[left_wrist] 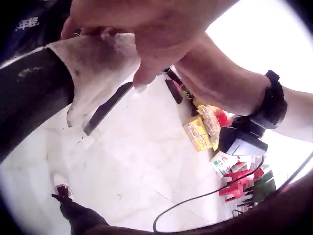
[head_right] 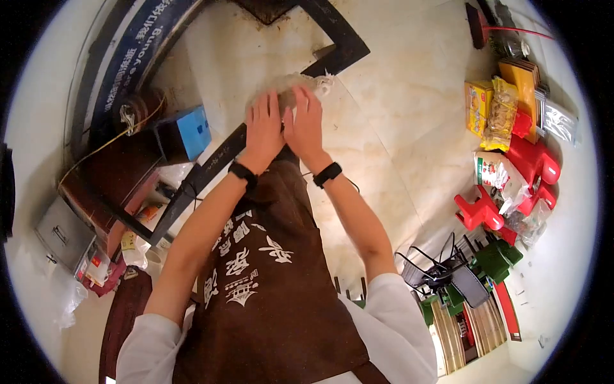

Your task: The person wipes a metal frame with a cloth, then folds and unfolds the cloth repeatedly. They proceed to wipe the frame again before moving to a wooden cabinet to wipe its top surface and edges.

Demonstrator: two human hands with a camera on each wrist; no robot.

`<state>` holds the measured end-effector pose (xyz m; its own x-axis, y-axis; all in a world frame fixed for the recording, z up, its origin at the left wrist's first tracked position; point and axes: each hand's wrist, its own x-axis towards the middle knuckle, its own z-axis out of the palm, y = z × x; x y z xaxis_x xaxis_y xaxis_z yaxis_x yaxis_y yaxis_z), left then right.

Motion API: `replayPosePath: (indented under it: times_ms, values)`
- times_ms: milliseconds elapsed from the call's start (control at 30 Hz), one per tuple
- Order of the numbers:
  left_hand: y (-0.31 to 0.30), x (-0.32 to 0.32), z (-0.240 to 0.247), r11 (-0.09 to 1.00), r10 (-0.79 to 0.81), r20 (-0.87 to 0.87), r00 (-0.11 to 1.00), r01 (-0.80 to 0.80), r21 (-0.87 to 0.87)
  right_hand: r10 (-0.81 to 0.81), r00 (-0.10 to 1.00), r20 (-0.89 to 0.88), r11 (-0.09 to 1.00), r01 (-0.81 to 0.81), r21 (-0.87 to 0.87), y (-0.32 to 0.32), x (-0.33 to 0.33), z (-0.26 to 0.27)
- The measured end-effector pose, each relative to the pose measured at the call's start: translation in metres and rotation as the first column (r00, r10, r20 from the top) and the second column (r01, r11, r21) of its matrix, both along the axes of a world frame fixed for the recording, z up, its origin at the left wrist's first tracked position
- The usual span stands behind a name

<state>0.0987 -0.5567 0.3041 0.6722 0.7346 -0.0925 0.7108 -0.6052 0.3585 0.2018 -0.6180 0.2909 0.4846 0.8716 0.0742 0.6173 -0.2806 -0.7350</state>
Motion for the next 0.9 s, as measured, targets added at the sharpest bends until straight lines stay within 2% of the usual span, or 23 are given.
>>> replayPosePath:
  times_ms: [33,67,100,133,200,233,267,300,333,367,400,467,533,600,667,900]
  values:
    - [0.002,0.006,-0.001,1.0,0.006,-0.007,1.0,-0.006,-0.014,0.013,1.0,-0.02,0.998,-0.012,0.065,0.003,0.008,0.002]
    - [0.005,0.014,-0.004,0.993,0.058,-0.025,0.998,-0.06,-0.098,0.02,0.999,-0.024,0.999,-0.019,0.051,0.006,0.016,0.003]
    - [0.009,0.022,-0.008,0.977,0.109,-0.047,0.993,-0.115,-0.182,0.037,0.99,-0.133,0.995,-0.025,0.096,0.012,0.024,0.01]
    - [0.014,0.028,-0.015,0.973,0.119,-0.05,0.992,-0.127,-0.195,0.06,0.969,-0.238,0.99,-0.027,0.141,0.017,0.032,0.015]
    - [0.024,0.036,-0.031,0.938,0.171,-0.149,0.974,-0.207,-0.279,0.104,0.957,-0.272,0.99,-0.073,0.121,0.027,0.042,0.013]
    - [0.026,0.035,-0.038,0.932,0.184,-0.156,0.97,-0.223,-0.286,0.218,0.96,-0.178,0.972,-0.197,0.126,0.033,0.046,0.007]
    - [0.028,0.033,-0.044,0.937,0.169,-0.091,0.981,-0.189,-0.295,0.33,0.94,-0.084,0.94,-0.318,0.124,0.039,0.05,0.002]
    - [0.029,0.03,-0.046,0.941,0.153,-0.028,0.988,-0.154,-0.301,0.341,0.935,-0.095,0.937,-0.329,0.121,0.046,0.051,-0.002]
    - [0.029,0.027,-0.048,0.938,0.16,-0.039,0.986,-0.165,-0.305,0.416,0.909,-0.007,0.905,-0.413,0.105,0.053,0.05,-0.005]
    - [0.029,0.024,-0.049,0.953,0.109,-0.014,0.994,-0.108,-0.284,0.485,0.871,0.08,0.867,-0.491,0.083,0.057,0.048,-0.007]
    - [0.032,0.023,-0.049,0.964,0.055,0.012,0.998,-0.05,-0.26,0.49,0.869,0.07,0.865,-0.495,0.084,0.061,0.045,-0.008]
    - [0.033,0.02,-0.048,0.967,0.027,-0.018,0.999,-0.031,-0.253,0.524,0.852,0.004,0.843,-0.52,0.139,0.07,0.04,-0.01]
    - [0.028,0.018,-0.055,0.967,-0.001,-0.046,0.999,-0.011,-0.255,0.535,0.845,-0.028,0.842,-0.53,0.099,0.072,0.035,-0.016]
    - [0.026,0.016,-0.061,0.993,-0.018,-0.086,0.996,0.008,-0.119,0.54,0.839,-0.06,0.841,-0.537,0.058,0.072,0.031,-0.022]
    - [0.026,0.014,-0.063,0.992,-0.02,-0.074,0.997,0.01,-0.127,0.505,0.863,0.019,0.852,-0.502,0.151,0.074,0.03,-0.03]
    - [0.027,0.013,-0.064,0.972,-0.045,-0.092,0.995,0.023,-0.234,0.484,0.875,0.0,0.866,-0.479,0.143,0.075,0.029,-0.028]
